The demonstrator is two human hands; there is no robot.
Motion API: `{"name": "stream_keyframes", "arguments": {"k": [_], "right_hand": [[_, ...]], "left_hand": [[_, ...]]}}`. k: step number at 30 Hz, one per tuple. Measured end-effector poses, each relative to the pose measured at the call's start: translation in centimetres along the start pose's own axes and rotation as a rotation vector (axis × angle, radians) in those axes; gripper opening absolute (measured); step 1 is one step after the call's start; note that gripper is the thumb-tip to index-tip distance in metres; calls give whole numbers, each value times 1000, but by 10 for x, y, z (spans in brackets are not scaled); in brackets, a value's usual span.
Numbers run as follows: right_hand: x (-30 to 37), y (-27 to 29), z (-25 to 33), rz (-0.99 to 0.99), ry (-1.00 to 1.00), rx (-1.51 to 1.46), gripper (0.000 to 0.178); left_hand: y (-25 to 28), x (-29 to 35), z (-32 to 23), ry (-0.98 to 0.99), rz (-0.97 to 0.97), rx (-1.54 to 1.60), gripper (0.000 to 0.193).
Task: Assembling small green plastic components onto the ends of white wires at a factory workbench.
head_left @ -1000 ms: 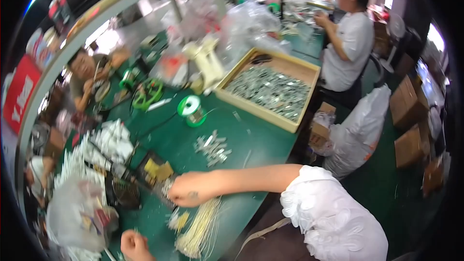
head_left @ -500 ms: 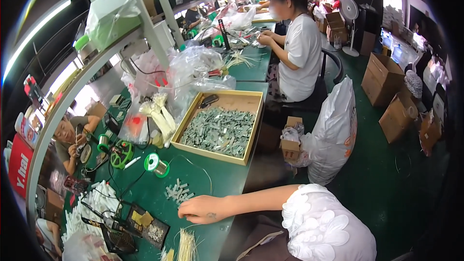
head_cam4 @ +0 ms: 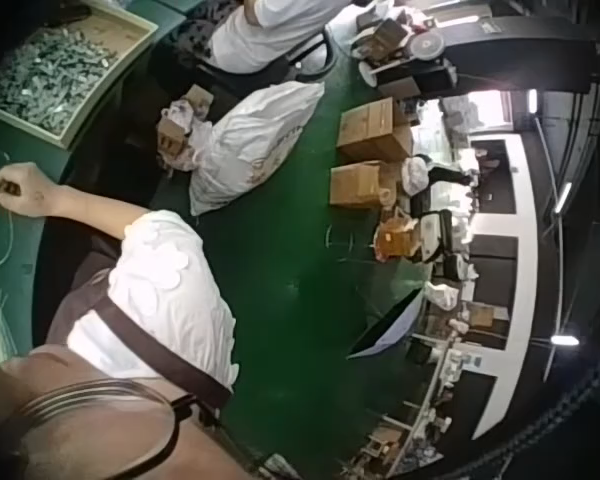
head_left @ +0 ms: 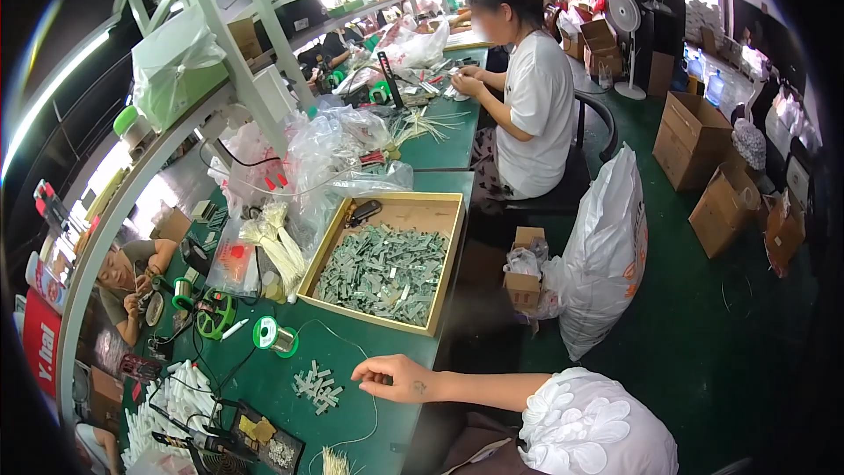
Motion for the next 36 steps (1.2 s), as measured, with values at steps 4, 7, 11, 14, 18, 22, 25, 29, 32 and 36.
{"name": "stream_keyframes", "arguments": {"k": [4, 7, 11, 14, 18, 22, 25, 29, 32, 36], "right_hand": [[4, 5, -16, 24, -109, -84, 19], [5, 3, -19, 65, -138, -116, 18], [4, 2, -21, 92, -172, -147, 17], [5, 4, -23, 86, -193, -159, 17], [5, 3, -21, 105, -202, -141, 16], [6, 1, -22, 115, -218, -125, 16], [7, 2, -22, 103, -200, -110, 16], [5, 2, -23, 98, -215, -110, 16], [5, 1, -26, 108, -226, -91, 16], [4, 4, -30, 96, -242, -61, 18]], "left_hand": [[20, 17, 10, 444, -122, -564, 11], [28, 18, 16, 377, -149, -582, 10], [41, 20, 28, 407, -192, -605, 9], [38, 18, 18, 373, -196, -658, 10], [30, 11, -2, 298, -174, -820, 12], [32, 11, -12, 311, -228, -763, 12], [37, 14, -5, 359, -275, -721, 12], [46, 19, 4, 445, -315, -650, 10], [45, 19, -3, 488, -320, -687, 8], [32, 11, -18, 540, -309, -727, 6]]}}
Point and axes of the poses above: each hand's wrist, its own x-axis away from the middle knuckle, its own y-axis out of the back of the hand, z = x × y, the point moved 10 cm from there along -x, towards the middle knuckle, and after that the axes turned 6 degrees about y, right-handed, at the moved point
